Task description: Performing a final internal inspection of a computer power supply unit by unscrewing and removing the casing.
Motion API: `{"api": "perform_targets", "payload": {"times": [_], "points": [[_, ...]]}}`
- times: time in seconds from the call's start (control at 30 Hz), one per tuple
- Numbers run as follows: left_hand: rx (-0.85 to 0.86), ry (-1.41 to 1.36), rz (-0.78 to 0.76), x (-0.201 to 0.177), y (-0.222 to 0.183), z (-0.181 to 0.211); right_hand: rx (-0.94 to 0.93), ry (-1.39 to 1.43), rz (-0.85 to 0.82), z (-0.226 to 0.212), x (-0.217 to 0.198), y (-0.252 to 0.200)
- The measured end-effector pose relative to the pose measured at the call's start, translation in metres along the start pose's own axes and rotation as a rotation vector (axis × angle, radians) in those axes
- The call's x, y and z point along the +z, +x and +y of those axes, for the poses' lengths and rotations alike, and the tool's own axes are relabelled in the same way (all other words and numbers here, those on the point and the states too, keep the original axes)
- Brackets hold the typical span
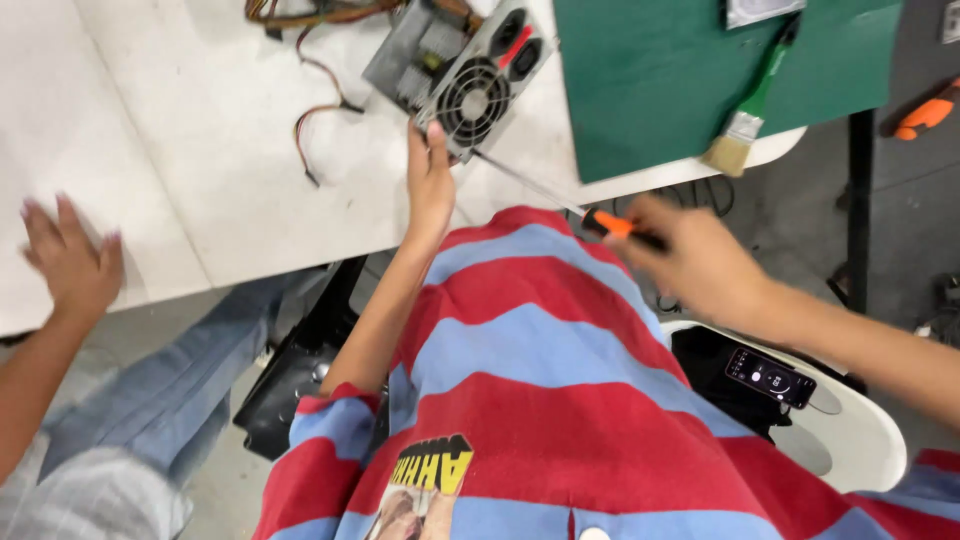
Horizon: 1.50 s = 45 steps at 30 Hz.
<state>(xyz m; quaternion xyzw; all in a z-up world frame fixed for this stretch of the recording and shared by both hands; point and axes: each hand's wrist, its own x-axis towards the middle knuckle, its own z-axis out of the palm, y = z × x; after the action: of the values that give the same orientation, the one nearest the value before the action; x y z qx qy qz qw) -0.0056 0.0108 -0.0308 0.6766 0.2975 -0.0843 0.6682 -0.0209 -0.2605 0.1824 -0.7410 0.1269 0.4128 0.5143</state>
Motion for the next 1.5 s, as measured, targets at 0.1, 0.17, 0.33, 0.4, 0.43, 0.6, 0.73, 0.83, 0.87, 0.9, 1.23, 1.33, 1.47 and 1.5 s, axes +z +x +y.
{"api": "perform_targets", "payload": {"times": [0.1, 0.17, 0.33, 0.4, 0.43, 0.6, 0.73, 0.83, 0.87, 0.9, 1.23, 1.33, 1.47, 1.5], "points": [[0.043, -0.031, 0.005, -0.002, -0.009, 0.011, -0.57, -1.558, 0.408, 0.017, 0.02, -0.011], [0.05, 0.012, 0.006, -0.002, -0.015, 0.019, -0.788, -1.929, 0.525, 0.018, 0.022, -0.01], [0.028, 0.178, 0.038, -0.009, -0.004, -0.005, -0.234, -1.042, 0.148, 0.011, 0.011, 0.014], [0.024, 0.2, 0.059, -0.013, -0.002, -0.01, 0.134, -0.405, -0.072, 0.004, 0.01, 0.019], [0.043, 0.211, 0.053, -0.013, -0.001, -0.01, 0.254, 0.025, -0.159, 0.013, 0.009, 0.023], [0.102, 0.21, 0.033, -0.015, -0.007, 0.004, 0.435, 0.874, -0.491, 0.089, 0.031, 0.027], [0.211, 0.173, 0.012, -0.024, 0.001, -0.013, 0.32, 1.234, -0.536, 0.11, 0.015, 0.005], [0.297, 0.184, -0.029, -0.028, -0.002, -0.006, 0.246, 1.142, -0.323, 0.1, -0.005, -0.021], [0.335, 0.216, -0.052, -0.028, -0.008, 0.002, 0.224, 1.01, -0.178, 0.094, -0.012, -0.029], [0.345, 0.215, -0.075, -0.026, -0.013, 0.002, 0.212, 1.021, -0.159, 0.096, -0.016, -0.017], [0.655, 0.845, -0.33, -0.002, 0.009, -0.069, -0.004, -0.375, 0.828, 0.156, 0.004, 0.178], [0.911, 0.992, -0.292, 0.003, 0.023, -0.076, -0.015, -0.587, 0.825, 0.162, -0.004, 0.202], [1.033, 1.011, -0.332, 0.007, 0.035, -0.079, -0.04, -0.895, 0.762, 0.172, -0.025, 0.227], [1.051, 1.011, -0.299, 0.006, 0.038, -0.082, -0.072, -0.902, 0.776, 0.14, -0.038, 0.228]]}}
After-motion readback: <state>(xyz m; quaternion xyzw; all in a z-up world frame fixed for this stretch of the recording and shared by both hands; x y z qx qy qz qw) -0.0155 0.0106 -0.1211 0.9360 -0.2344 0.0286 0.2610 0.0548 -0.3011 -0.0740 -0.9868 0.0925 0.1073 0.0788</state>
